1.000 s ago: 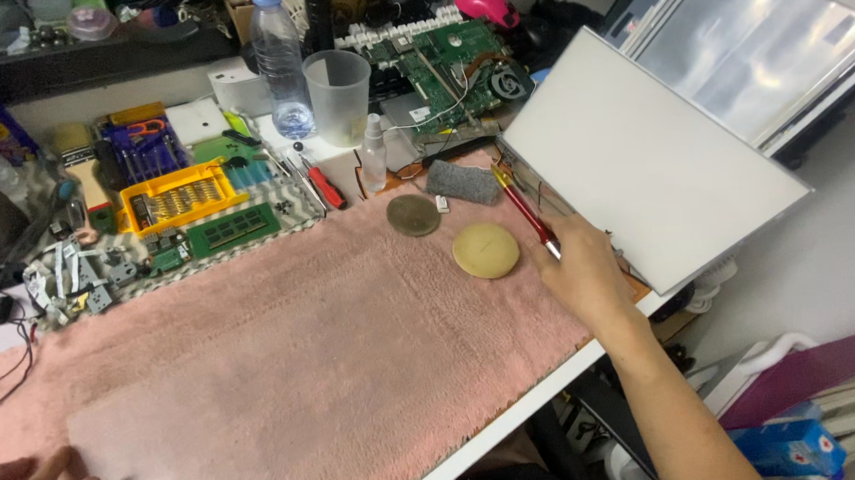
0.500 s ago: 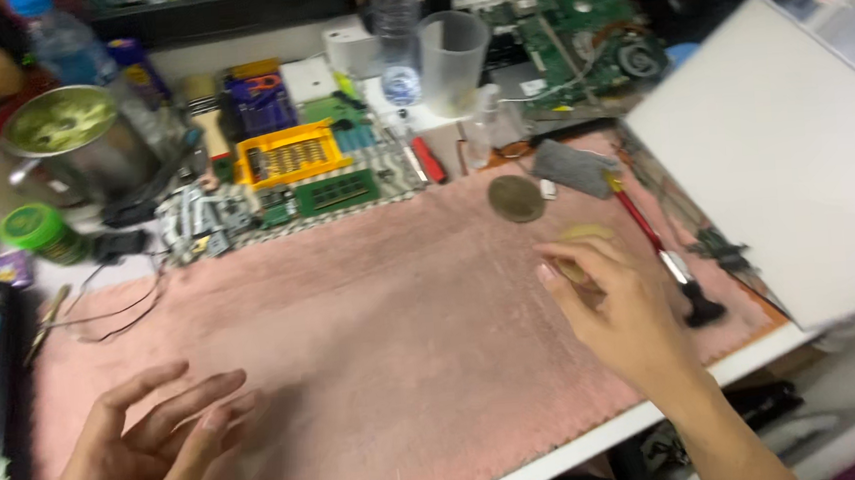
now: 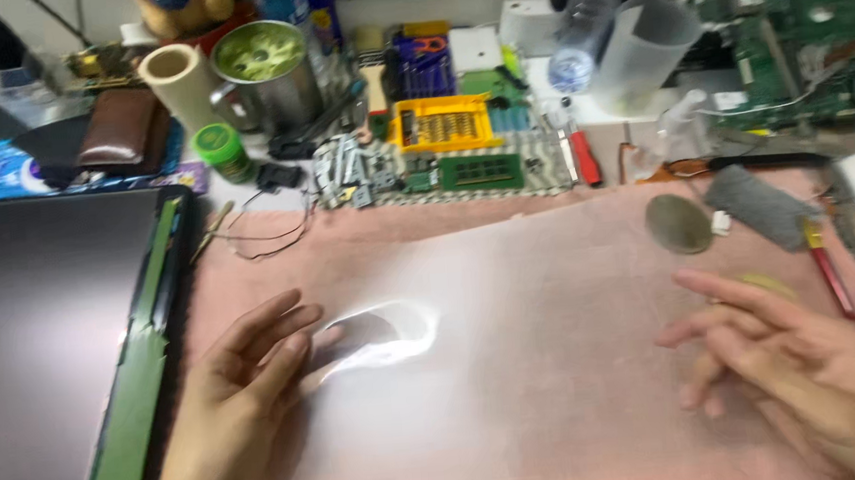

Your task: The person cleans a transparent screen protector laid on a pink towel using a brush, a round sponge, and a cloth. The person first brushes the surface, then wipes it with the sponge, and finally uses the cloth to finish the cleaning.

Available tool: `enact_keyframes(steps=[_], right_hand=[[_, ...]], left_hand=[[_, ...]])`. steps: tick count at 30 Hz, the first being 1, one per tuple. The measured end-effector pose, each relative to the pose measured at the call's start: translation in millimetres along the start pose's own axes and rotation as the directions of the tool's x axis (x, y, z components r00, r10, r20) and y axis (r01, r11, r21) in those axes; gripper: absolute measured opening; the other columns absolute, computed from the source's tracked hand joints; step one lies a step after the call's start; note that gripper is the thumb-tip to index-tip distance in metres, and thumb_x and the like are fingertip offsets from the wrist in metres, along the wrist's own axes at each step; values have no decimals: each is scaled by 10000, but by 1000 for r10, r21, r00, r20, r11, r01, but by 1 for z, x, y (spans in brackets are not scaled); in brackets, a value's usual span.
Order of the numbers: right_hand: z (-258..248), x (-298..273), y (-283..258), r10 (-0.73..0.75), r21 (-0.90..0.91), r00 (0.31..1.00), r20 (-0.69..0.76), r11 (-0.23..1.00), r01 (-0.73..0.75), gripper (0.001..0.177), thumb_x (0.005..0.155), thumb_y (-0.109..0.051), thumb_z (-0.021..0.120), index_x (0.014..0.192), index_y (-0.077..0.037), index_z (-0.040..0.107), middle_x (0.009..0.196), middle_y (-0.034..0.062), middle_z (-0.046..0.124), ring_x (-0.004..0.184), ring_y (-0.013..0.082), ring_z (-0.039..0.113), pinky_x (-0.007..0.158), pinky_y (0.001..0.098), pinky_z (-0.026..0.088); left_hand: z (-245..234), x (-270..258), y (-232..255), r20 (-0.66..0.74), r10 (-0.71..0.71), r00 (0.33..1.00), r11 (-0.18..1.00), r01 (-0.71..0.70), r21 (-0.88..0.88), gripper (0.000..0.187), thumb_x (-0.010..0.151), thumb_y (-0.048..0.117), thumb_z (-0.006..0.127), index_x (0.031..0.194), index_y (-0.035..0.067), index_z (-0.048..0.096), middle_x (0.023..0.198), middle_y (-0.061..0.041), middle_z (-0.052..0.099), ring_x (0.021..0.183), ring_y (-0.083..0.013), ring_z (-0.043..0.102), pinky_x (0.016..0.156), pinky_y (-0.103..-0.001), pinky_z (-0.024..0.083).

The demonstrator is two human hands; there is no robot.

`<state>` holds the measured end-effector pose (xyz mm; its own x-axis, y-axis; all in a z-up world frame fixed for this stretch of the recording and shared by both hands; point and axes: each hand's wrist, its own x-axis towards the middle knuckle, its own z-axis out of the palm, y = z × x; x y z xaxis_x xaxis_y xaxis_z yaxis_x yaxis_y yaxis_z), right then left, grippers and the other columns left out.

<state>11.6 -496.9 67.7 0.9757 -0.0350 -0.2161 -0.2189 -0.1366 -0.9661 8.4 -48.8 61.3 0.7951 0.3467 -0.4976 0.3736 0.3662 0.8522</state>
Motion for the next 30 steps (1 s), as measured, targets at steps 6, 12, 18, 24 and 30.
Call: enact_keyframes(steps=[6, 12, 18, 24, 30], right_hand=[[-12, -9, 1, -65, -54, 998, -15, 997, 64, 653, 1016, 44, 598, 1660, 53, 710, 1115, 396, 910, 556, 489, 786, 460, 518, 545], [-18, -20, -4, -187, -83, 981, 57, 978, 191, 621, 994, -4, 625, 1604, 49, 725, 1064, 341, 944, 504, 397, 827, 419, 439, 620], [-8, -32, -29, -62, -104, 996, -59, 993, 56, 637, 956, 59, 651, 1580, 55, 778, 1052, 388, 943, 488, 505, 778, 632, 517, 625], [-29, -26, -38, -222, -464, 972, -77, 871, 162, 476, 1019, -173, 704, 1458, -53, 841, 1239, 144, 964, 1093, 218, 752, 1138, 352, 476], [-76, 4, -8, -174, -874, 980, 99, 455, 169, 790, 925, -534, 825, 1638, -252, 634, 1782, 98, 469, 1751, 326, 206, 1353, 555, 201]], left_hand=[[-4, 3, -6, 55, -1, 998, 1000, 2, -29, 556, 1067, -92, 590, 1606, 9, 680, 1440, -239, 823, 1225, -387, 814, 1002, -430, 628], [3, -9, 3, 68, -3, 998, 998, 7, -56, 569, 1078, -169, 528, 1620, -36, 636, 1358, -291, 720, 1258, -432, 754, 1083, -605, 665], [-3, -7, -2, 106, 7, 994, 1000, -4, -29, 500, 1076, -159, 551, 1559, -58, 632, 1372, -307, 727, 1248, -453, 758, 1028, -627, 664], [-27, 12, -37, 214, 152, 965, 985, -130, -116, 424, 1034, -142, 608, 1446, -53, 654, 1332, -293, 769, 1121, -491, 781, 930, -575, 632], [-7, 7, -31, 113, 175, 978, 983, -180, 32, 411, 1085, -198, 527, 1462, -54, 601, 1397, -295, 738, 1278, -385, 725, 1096, -449, 554]])
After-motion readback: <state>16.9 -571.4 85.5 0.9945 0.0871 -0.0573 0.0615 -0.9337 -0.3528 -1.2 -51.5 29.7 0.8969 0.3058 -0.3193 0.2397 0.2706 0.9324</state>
